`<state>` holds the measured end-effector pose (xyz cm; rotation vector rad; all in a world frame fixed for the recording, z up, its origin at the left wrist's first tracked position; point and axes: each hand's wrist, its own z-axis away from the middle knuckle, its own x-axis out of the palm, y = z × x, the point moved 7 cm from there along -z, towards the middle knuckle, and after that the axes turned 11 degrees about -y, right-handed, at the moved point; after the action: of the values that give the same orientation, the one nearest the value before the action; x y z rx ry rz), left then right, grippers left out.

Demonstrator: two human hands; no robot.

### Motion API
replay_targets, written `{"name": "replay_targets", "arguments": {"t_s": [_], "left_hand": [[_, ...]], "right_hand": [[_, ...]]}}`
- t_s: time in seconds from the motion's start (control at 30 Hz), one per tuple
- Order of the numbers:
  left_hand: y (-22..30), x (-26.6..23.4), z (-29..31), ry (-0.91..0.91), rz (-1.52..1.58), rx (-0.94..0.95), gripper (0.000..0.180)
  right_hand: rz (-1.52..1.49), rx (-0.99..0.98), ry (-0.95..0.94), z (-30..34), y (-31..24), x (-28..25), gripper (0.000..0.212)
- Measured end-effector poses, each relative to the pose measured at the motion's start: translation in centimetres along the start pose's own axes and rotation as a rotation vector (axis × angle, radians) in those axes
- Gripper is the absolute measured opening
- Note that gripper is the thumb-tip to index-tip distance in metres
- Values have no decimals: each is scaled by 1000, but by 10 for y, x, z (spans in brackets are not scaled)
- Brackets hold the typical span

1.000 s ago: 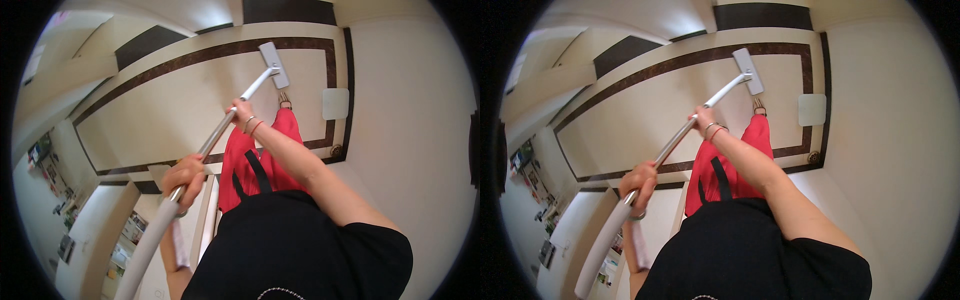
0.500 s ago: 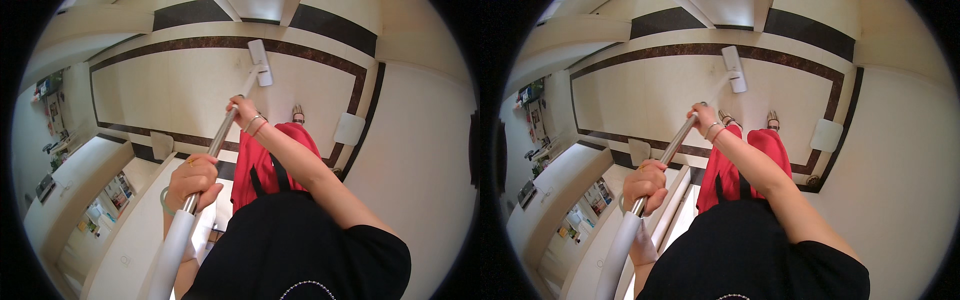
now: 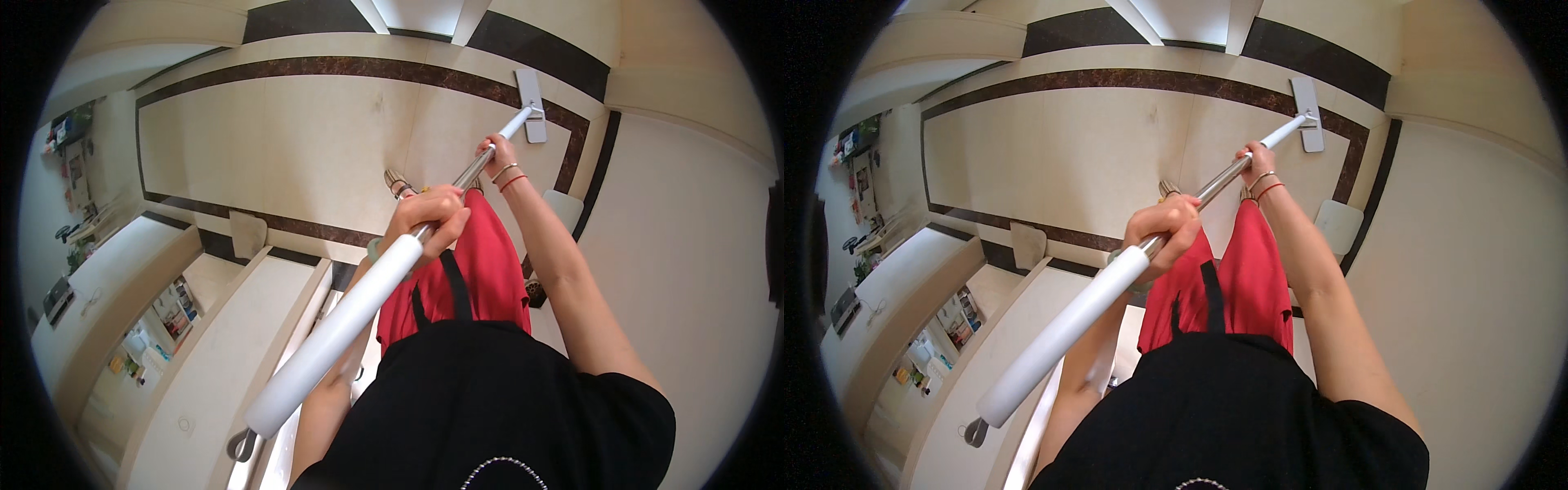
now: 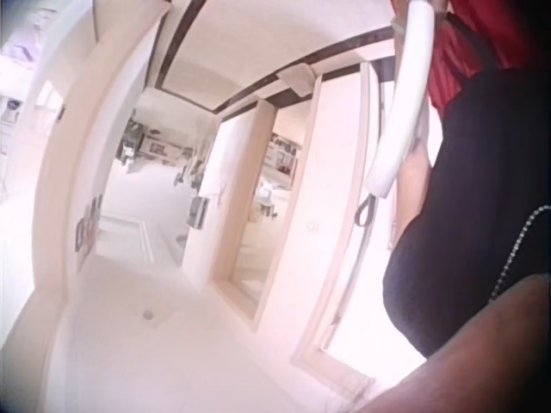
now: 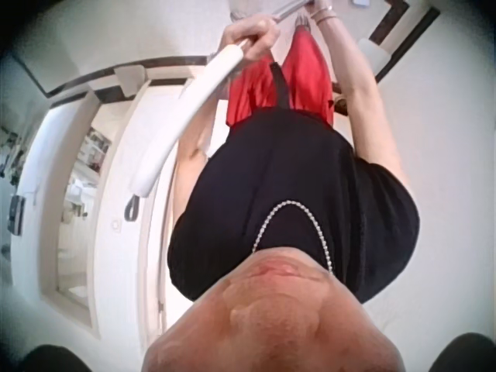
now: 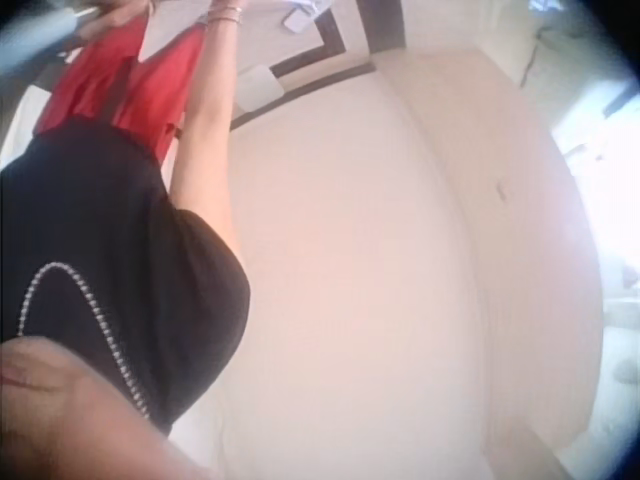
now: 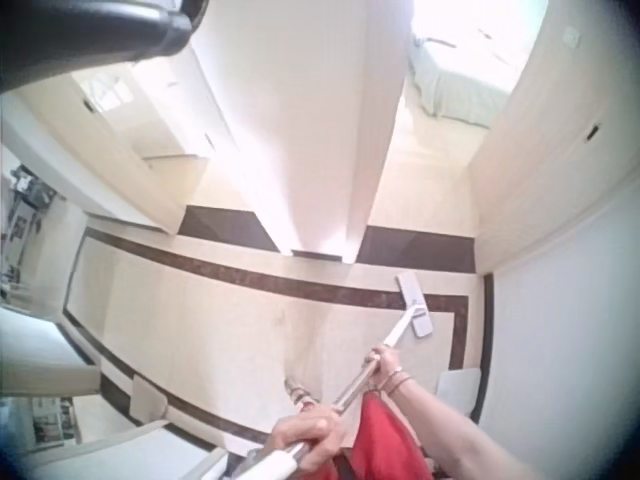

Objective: The person mops the tiled floor of a bedroom using a white flat mop. They move the mop back and forth across the floor, covering areas near the bed, a door, and a dark decorative border.

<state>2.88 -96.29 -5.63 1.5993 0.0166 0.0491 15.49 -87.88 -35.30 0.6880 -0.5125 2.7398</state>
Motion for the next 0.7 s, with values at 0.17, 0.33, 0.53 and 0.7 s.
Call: {"name": "replay_targets", "arguments": {"t_s": [0.17,0.33,0.53,0.7], "left_hand": [[18,-70,55,126,-24,-43,18],[54,-141,128,376,-126,-34,23],[91,-157,168,501,-288,-88,26],[108,-156,167,381,-326,-92,25]], "right_hand": [[93,24,32,-12,75,57,6],[179,128,-110,0,169,169,7],[262,319,-223,16,256,225,7],[258,359,-236,47,261,232,10]]}}
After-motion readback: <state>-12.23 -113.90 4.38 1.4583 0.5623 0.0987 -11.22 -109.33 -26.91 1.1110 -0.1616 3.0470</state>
